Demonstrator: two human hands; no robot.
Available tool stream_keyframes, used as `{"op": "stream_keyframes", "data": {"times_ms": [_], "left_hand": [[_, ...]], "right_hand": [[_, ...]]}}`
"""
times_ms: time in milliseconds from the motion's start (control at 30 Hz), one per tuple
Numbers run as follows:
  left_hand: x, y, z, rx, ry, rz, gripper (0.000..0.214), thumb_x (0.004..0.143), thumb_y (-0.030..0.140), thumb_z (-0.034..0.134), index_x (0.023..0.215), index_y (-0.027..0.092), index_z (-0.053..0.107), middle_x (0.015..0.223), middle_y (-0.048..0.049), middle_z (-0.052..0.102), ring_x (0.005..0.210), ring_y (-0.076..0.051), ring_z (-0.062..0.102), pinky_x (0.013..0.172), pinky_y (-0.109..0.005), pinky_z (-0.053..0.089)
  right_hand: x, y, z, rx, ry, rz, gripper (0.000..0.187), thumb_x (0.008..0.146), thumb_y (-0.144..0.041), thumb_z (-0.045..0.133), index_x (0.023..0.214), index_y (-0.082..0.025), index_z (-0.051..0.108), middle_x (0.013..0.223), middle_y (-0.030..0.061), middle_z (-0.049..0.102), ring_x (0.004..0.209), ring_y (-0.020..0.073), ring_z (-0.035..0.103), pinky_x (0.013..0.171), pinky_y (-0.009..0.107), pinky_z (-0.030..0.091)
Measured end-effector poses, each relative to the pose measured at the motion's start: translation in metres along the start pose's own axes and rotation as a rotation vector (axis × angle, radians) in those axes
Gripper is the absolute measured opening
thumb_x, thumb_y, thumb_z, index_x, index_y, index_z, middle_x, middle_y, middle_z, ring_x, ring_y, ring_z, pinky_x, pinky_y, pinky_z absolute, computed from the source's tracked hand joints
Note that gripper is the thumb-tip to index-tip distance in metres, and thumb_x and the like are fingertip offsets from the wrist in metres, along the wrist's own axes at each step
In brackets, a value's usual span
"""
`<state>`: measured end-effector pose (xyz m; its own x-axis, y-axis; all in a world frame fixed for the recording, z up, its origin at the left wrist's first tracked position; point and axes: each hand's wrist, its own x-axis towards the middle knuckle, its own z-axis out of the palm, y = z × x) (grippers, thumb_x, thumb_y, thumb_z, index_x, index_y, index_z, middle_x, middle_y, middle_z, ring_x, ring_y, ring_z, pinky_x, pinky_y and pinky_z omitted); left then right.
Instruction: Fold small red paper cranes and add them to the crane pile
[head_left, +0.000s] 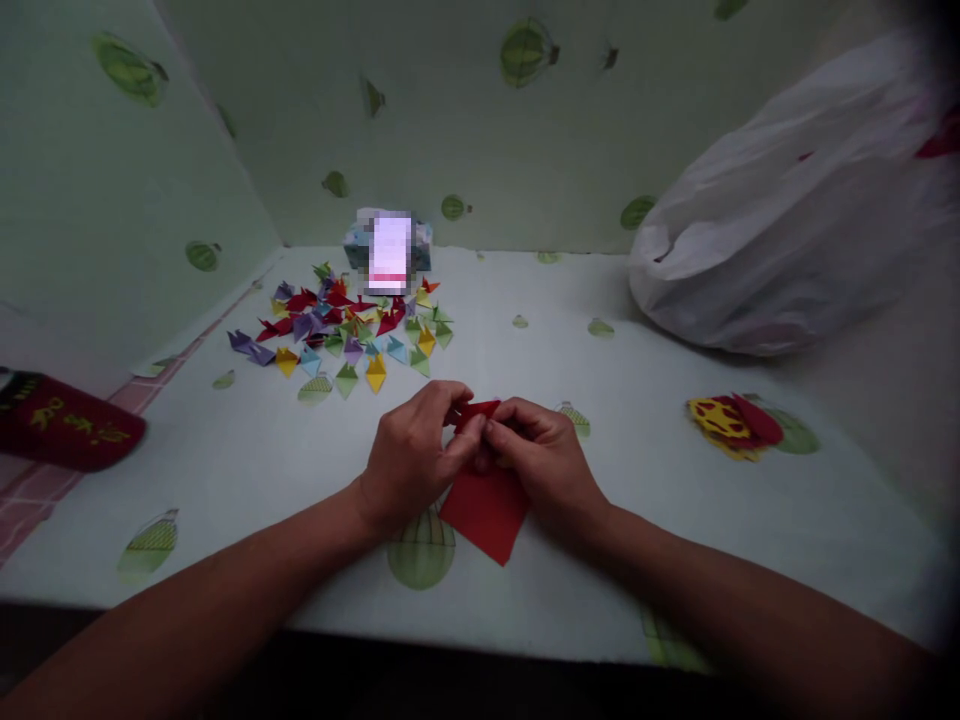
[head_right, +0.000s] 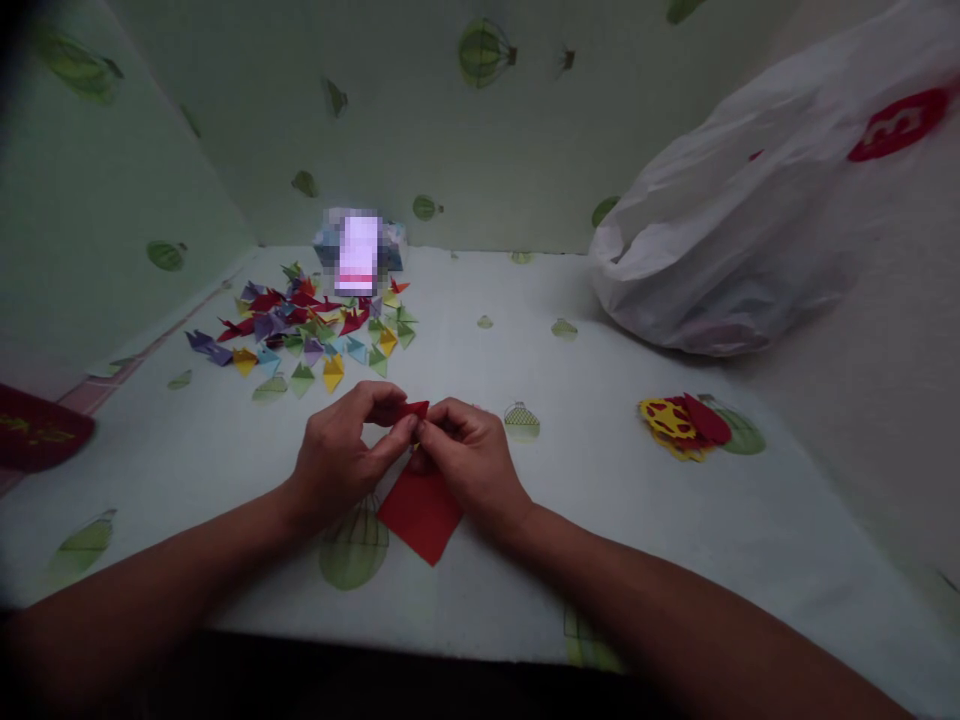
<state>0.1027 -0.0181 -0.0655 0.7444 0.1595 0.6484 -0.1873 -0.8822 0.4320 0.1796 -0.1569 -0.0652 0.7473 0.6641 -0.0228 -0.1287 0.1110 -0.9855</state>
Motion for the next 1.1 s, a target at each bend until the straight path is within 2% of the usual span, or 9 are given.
{"op": "stream_keyframes", "data": {"times_ms": [100,267,400,567,800,933,1100], "left_hand": [[0.0019,-0.0006,-0.0013,0.024,0.008,0.044,0.007,0.091,0.017,0.06,0.097,0.016,0.056,0.086,-0.0035,0.066,0.074,-0.014,0.066,0.069,-0.028,0.056],[0.0027,0.0021,-0.0028,0.057,0.026,0.11,0.014,0.087,0.015,0.062,0.1,0.017,0.055,0.089,-0.0046,0.066,0.077,-0.015,0.064,0.069,-0.029,0.056],[0.0028,0.0021,-0.0019,0.07,0.005,0.114,0.016,0.086,0.013,0.061,0.1,0.017,0.056,0.089,-0.0048,0.066,0.078,-0.016,0.064,0.069,-0.029,0.056],[0.0033,0.001,-0.0013,0.1,0.044,0.111,0.011,0.089,0.014,0.059,0.1,0.016,0.057,0.085,-0.0042,0.068,0.074,-0.015,0.066,0.067,-0.028,0.056],[0.0007,0.003,-0.0013,0.187,0.091,0.124,0.017,0.087,0.013,0.058,0.104,0.017,0.057,0.087,-0.0026,0.073,0.067,-0.014,0.068,0.062,-0.025,0.052],[0.002,0.0047,-0.0037,0.2,0.076,0.126,0.004,0.088,0.014,0.059,0.09,0.017,0.058,0.078,-0.0014,0.069,0.065,-0.013,0.066,0.059,-0.024,0.049],[0.0039,0.0068,-0.0056,0.243,0.081,0.187,0.01,0.09,0.013,0.057,0.08,0.017,0.057,0.071,-0.0005,0.064,0.061,-0.012,0.061,0.056,-0.024,0.046]], "right_hand": [[0.0,-0.0003,-0.0004,-0.044,-0.011,-0.035,0.015,0.081,-0.029,0.067,0.072,-0.017,0.063,0.055,-0.002,0.064,0.052,0.011,0.059,0.054,0.024,0.048],[-0.0001,-0.0016,-0.0005,-0.075,0.043,-0.087,0.016,0.081,-0.026,0.067,0.069,-0.017,0.061,0.06,-0.0021,0.063,0.054,0.0099,0.059,0.053,0.023,0.046],[0.0003,-0.0013,-0.001,-0.04,0.023,-0.094,0.016,0.083,-0.026,0.067,0.07,-0.017,0.062,0.059,-0.0019,0.064,0.054,0.0104,0.059,0.055,0.024,0.047],[-0.001,-0.0035,-0.0001,-0.047,-0.003,-0.08,0.015,0.083,-0.028,0.067,0.074,-0.017,0.064,0.06,-0.0016,0.064,0.056,0.0113,0.059,0.057,0.025,0.047],[-0.0019,-0.0011,0.0005,-0.073,0.008,-0.081,0.017,0.083,-0.031,0.067,0.073,-0.018,0.061,0.059,-0.0021,0.063,0.054,0.0118,0.058,0.055,0.026,0.045],[-0.0022,-0.0015,0.0011,-0.109,0.019,-0.101,0.018,0.083,-0.03,0.066,0.071,-0.018,0.06,0.06,-0.0021,0.061,0.055,0.0119,0.058,0.055,0.026,0.044],[-0.0027,-0.0044,0.001,-0.099,-0.008,-0.088,0.02,0.084,-0.031,0.064,0.07,-0.019,0.057,0.06,-0.002,0.061,0.054,0.0124,0.059,0.055,0.027,0.045]]}}
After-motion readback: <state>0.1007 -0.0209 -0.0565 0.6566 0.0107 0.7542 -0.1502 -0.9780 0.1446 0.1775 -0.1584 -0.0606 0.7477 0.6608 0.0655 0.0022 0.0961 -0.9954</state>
